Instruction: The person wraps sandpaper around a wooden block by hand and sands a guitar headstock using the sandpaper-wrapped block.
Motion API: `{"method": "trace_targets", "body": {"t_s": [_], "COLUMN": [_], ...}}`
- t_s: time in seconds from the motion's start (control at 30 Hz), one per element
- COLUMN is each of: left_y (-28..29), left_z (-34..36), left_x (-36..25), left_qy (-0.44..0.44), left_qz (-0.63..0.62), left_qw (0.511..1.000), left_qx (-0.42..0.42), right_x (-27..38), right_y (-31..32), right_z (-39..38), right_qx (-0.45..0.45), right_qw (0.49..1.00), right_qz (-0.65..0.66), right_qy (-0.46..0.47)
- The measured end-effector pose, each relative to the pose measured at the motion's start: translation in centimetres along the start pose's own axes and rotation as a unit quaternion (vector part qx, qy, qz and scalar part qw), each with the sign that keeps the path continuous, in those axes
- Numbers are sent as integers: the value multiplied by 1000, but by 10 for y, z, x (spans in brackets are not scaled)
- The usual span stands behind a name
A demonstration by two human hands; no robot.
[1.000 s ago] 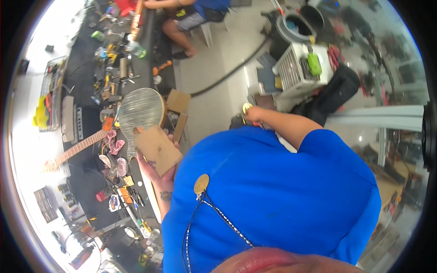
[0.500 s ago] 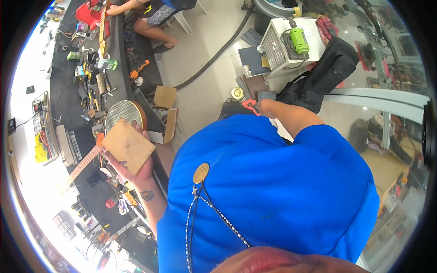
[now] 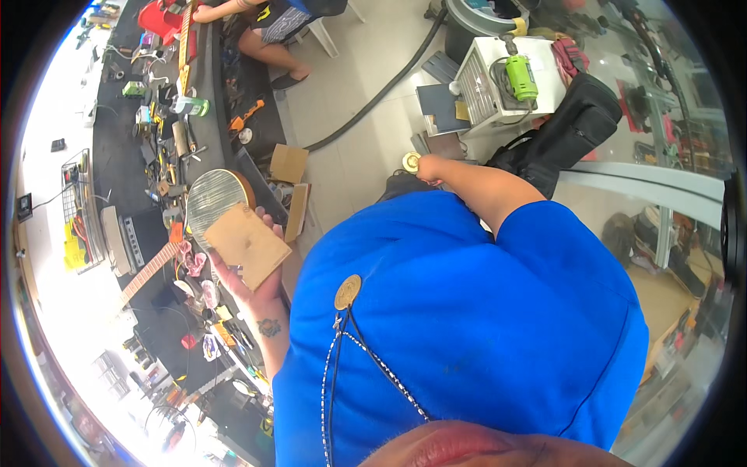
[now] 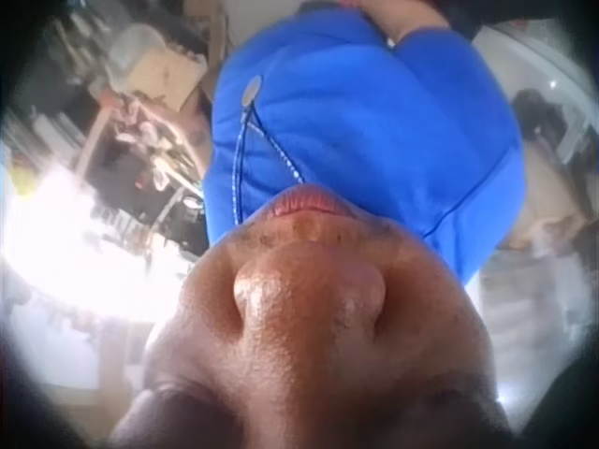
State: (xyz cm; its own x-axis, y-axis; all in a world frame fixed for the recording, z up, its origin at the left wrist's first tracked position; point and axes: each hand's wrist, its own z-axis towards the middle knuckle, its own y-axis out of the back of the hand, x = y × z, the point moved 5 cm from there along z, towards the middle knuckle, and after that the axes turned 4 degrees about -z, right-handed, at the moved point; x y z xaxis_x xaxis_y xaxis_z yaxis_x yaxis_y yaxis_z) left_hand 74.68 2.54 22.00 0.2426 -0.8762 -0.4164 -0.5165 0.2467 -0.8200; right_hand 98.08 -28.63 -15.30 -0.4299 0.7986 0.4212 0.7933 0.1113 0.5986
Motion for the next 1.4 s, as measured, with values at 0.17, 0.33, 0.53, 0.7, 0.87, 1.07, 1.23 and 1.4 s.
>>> {"method": "trace_targets", "body": {"t_s": [0.17,0.33,0.53,0.7,0.87,1.07,1.23,1.4], "left_y": [-5,18,25,34,38,39,49,60], "left_z": [-9,-11,-7,-13,-10,-13,-15,10], "left_x": [-3,-16,-15,-18,-23,-11,-11,-12], "left_qy": [-20,-41,-39,-60,-87,-88,-103,-100], "left_qz": [15,3,-41,-41,-35,-66,-61,-59], "left_qw": [999,999,998,997,996,993,992,992], "left_qx": [-29,-31,-21,-29,-5,-49,-40,-49], "right_x": [-51,-41,-33,-4,9,3,-9,-54], "right_y": [-35,-21,10,42,52,38,31,37], "right_z": [22,24,39,46,56,53,64,72], "right_qx": [88,127,30,4,19,38,57,40], "right_qw": [991,990,984,981,989,972,968,984], "right_qz": [105,28,-174,-194,-146,-228,-240,-137], "right_qy": [5,-60,-9,0,7,41,49,104]}}
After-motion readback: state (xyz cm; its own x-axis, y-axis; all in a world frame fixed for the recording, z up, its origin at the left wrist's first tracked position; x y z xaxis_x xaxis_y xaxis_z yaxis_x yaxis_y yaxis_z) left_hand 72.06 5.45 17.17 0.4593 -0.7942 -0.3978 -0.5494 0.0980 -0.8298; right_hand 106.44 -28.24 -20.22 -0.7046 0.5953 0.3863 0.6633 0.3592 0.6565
